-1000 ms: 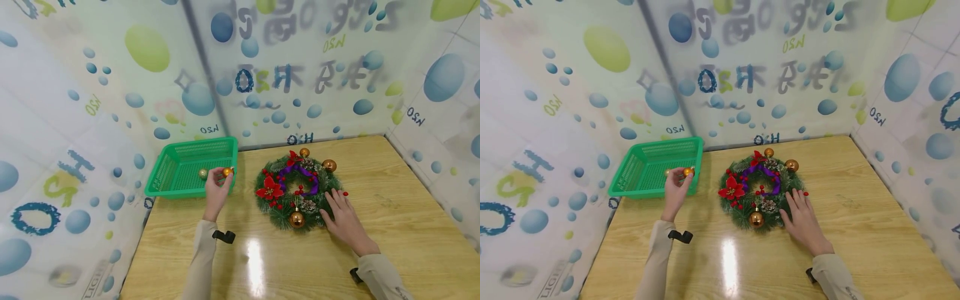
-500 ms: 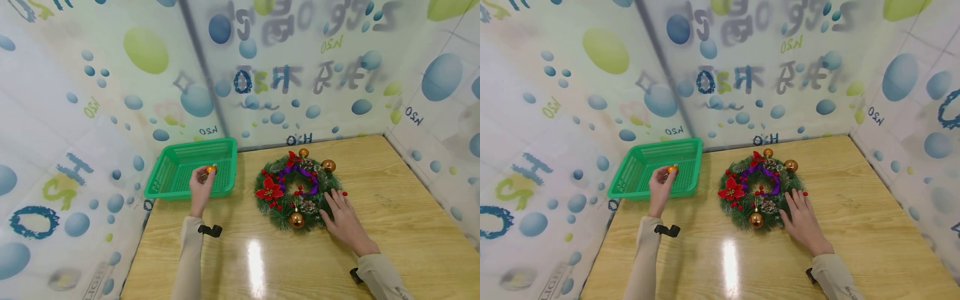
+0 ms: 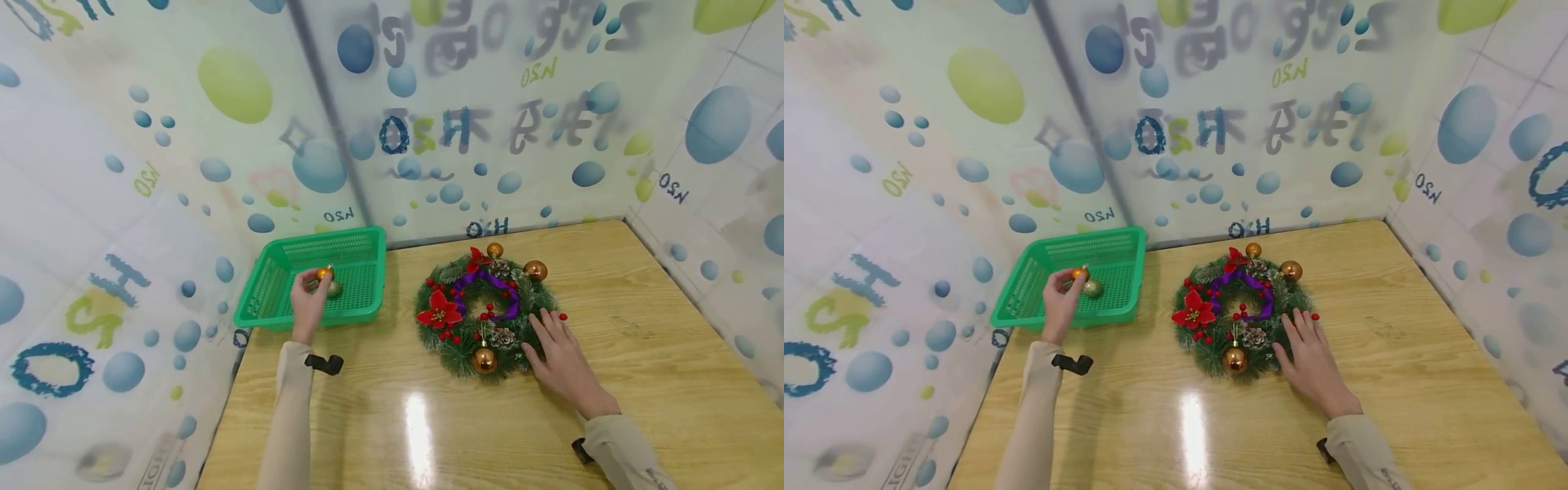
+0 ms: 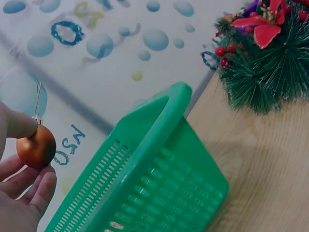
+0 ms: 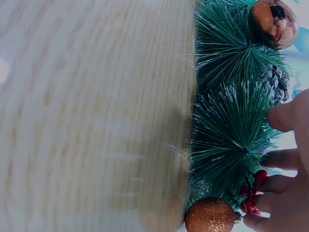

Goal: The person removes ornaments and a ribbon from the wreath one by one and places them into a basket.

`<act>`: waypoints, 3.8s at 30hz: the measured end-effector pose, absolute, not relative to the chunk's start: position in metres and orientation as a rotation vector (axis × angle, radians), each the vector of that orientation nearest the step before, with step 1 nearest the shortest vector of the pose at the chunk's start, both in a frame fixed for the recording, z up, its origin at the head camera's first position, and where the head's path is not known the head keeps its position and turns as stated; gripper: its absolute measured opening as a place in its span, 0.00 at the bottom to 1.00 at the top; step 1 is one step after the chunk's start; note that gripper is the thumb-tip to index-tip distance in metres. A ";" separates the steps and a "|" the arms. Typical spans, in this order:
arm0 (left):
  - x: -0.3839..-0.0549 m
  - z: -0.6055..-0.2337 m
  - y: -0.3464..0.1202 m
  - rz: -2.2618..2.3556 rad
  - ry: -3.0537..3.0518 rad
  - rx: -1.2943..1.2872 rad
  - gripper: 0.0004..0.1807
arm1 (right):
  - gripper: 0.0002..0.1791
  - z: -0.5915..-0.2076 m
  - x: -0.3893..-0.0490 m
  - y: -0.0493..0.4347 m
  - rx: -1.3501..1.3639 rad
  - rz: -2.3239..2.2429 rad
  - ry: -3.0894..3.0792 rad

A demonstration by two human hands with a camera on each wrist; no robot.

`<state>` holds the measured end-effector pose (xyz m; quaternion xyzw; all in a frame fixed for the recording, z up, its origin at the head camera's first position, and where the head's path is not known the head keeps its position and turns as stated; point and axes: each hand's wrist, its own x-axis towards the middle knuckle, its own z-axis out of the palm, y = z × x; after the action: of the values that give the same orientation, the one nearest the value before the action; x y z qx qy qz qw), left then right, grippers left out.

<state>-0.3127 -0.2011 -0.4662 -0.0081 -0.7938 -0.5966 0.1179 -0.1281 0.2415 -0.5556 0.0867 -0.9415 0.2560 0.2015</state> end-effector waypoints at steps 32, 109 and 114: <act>-0.348 -0.477 -0.252 -1.618 -2.535 0.154 0.27 | 0.34 -0.559 -0.128 0.240 0.231 0.718 -2.623; -0.238 -0.468 -0.079 -1.835 -2.447 -0.414 0.15 | 0.33 -0.559 -0.125 0.242 0.214 0.768 -2.622; -0.231 -0.479 -0.074 -1.851 -2.438 -0.429 0.15 | 0.34 -0.559 -0.124 0.242 0.212 0.775 -2.642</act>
<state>-0.2309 -0.0745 -0.4786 -0.1387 -0.7885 -0.5987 0.0252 -0.1239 0.2422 -0.5594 0.0755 -0.9395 0.2755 0.1888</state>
